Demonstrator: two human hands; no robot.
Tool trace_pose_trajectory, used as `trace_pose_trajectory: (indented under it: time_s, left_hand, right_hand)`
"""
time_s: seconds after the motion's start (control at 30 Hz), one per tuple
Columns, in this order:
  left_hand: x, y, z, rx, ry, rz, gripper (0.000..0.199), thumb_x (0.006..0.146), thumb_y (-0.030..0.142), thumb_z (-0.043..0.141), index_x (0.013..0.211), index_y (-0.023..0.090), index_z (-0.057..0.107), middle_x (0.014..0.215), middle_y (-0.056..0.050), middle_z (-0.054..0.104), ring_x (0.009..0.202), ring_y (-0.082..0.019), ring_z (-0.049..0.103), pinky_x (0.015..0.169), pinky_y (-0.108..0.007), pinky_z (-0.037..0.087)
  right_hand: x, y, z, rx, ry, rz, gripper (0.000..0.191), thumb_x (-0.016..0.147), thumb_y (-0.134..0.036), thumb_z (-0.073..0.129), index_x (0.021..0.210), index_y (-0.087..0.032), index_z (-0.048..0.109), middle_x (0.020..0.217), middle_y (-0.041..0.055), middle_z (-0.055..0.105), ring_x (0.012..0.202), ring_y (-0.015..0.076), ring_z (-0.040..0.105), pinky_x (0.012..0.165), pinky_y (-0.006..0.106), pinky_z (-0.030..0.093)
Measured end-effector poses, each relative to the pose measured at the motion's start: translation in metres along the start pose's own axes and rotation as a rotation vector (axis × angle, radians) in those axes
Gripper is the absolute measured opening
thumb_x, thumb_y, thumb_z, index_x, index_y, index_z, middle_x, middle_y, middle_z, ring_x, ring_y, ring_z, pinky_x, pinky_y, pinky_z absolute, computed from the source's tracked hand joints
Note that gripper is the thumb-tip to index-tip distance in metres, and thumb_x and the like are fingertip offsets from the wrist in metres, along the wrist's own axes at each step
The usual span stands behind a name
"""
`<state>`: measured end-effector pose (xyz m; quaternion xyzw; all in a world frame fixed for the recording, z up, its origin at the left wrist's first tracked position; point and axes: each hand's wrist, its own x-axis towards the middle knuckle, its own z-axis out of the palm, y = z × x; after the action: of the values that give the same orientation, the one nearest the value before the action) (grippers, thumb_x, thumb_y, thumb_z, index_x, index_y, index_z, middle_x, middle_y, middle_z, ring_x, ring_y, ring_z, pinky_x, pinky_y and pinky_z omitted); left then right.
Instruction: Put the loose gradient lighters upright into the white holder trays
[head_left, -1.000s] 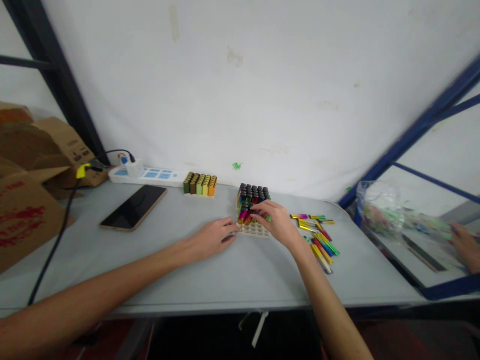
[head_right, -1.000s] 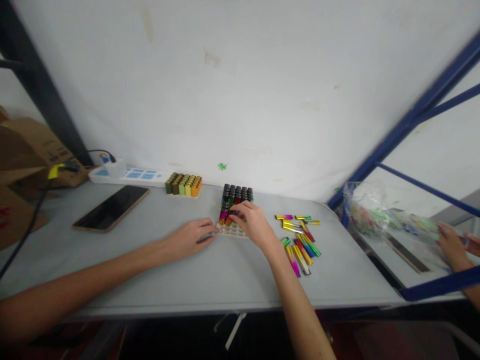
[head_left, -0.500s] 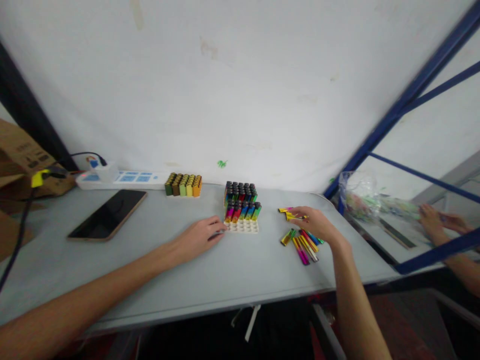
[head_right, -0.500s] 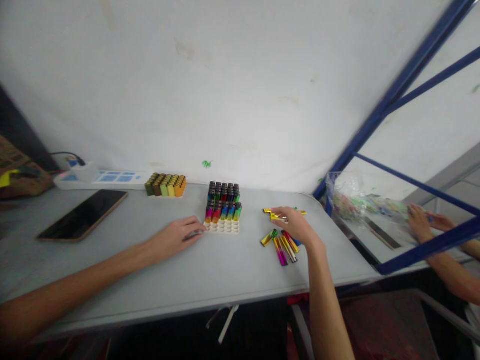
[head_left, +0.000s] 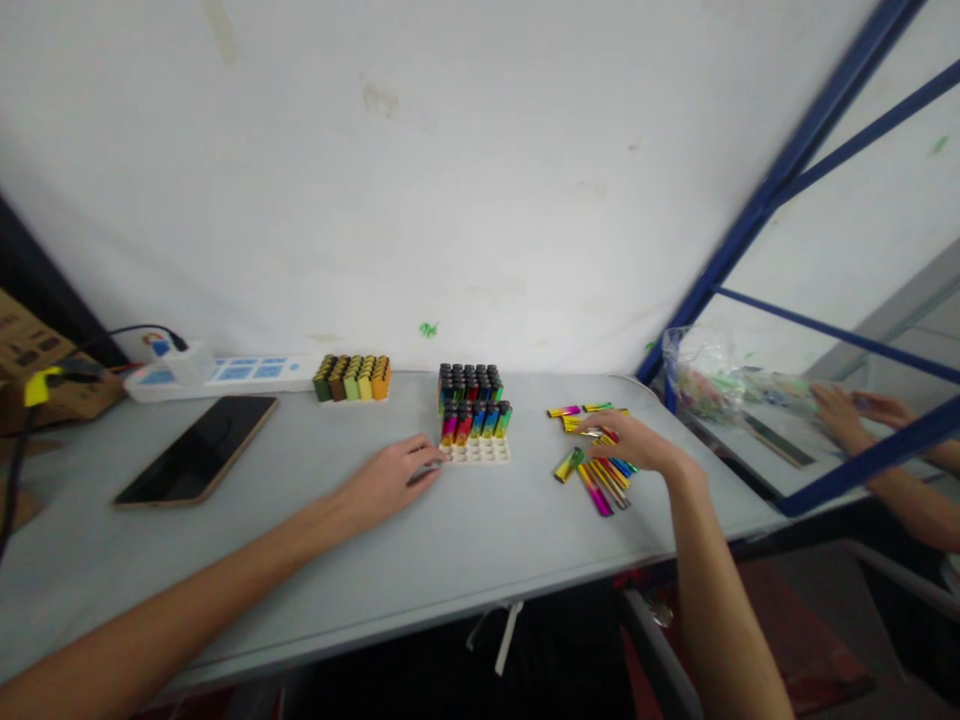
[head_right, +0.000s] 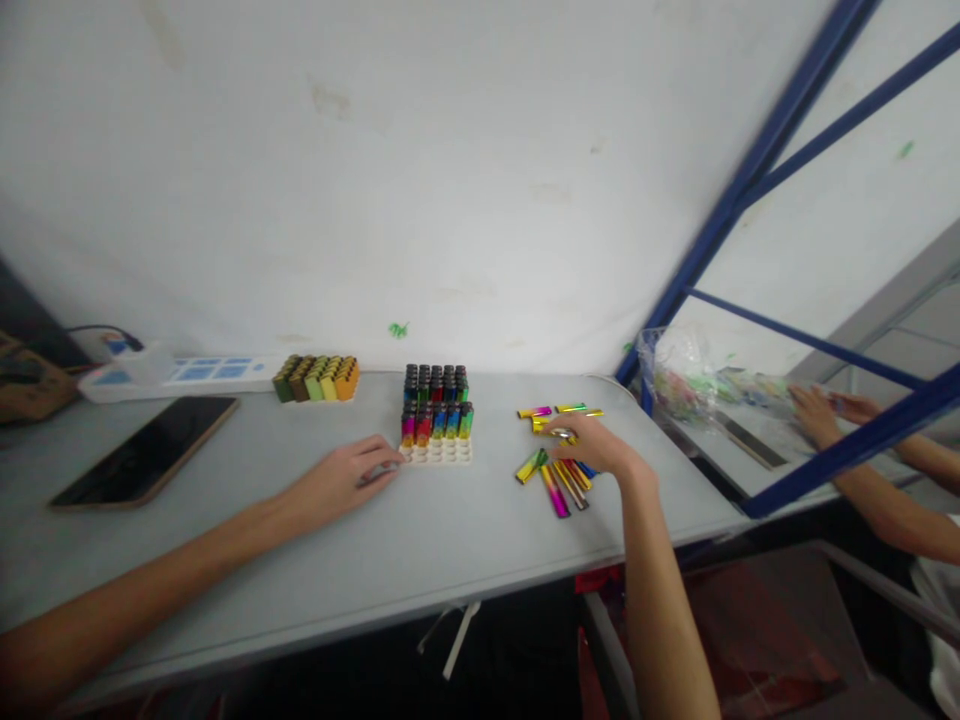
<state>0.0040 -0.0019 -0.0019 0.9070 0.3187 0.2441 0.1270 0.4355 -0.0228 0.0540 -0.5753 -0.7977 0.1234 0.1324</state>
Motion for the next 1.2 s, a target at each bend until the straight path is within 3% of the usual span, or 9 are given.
trace_pose_trajectory:
  time_s: [0.23,0.5,0.8,0.93,1.2]
  left_hand:
    - [-0.001,-0.001,0.001,0.005,-0.004,0.004,0.023,0.099,0.024,0.047,0.109,0.018,0.067,0.107,-0.008,0.066,0.094,-0.020,0.067,0.089,-0.033,0.054]
    - [-0.001,0.002,0.000,0.023,-0.015,-0.004,0.021,0.098,0.020,0.049,0.109,0.019,0.066,0.108,-0.007,0.065,0.096,-0.020,0.066,0.090,-0.031,0.053]
    - [-0.002,0.002,0.000,0.029,-0.017,-0.005,0.019,0.098,0.020,0.050,0.110,0.019,0.065,0.107,-0.007,0.064,0.092,-0.019,0.065,0.088,-0.031,0.052]
    - [-0.001,0.004,0.000,0.030,-0.021,-0.015,0.019,0.098,0.020,0.050,0.109,0.019,0.065,0.108,-0.007,0.064,0.092,-0.019,0.066,0.087,-0.031,0.052]
    - [-0.003,0.007,0.000,0.036,-0.011,-0.013,0.019,0.098,0.020,0.050,0.110,0.020,0.065,0.107,-0.007,0.063,0.094,-0.020,0.065,0.090,-0.032,0.052]
  right_hand:
    - [0.012,-0.029,0.012,0.009,-0.050,-0.088,0.016,0.073,-0.026,0.081,0.088,-0.025,0.079,0.107,0.0058,0.073,0.108,0.0288,0.065,0.100,0.044,0.050]
    - [0.015,-0.048,0.016,0.094,0.047,-0.059,0.021,0.087,-0.025,0.068,0.107,-0.019,0.070,0.101,0.0073,0.075,0.089,0.0217,0.070,0.084,0.035,0.054]
    - [0.030,-0.120,0.023,0.159,0.207,-0.200,0.022,0.095,-0.039,0.064,0.102,-0.020,0.071,0.087,0.0038,0.074,0.073,0.0163,0.068,0.069,0.028,0.056]
    - [0.040,-0.139,0.031,0.173,0.317,-0.286,0.024,0.098,-0.039,0.060,0.110,-0.022,0.070,0.090,0.0046,0.072,0.078,0.0174,0.068,0.071,0.029,0.057]
    - [0.059,-0.148,0.051,0.094,0.239,-0.423,0.027,0.100,-0.023,0.055,0.126,-0.025,0.062,0.113,0.0075,0.070,0.096,0.0202,0.069,0.088,0.035,0.055]
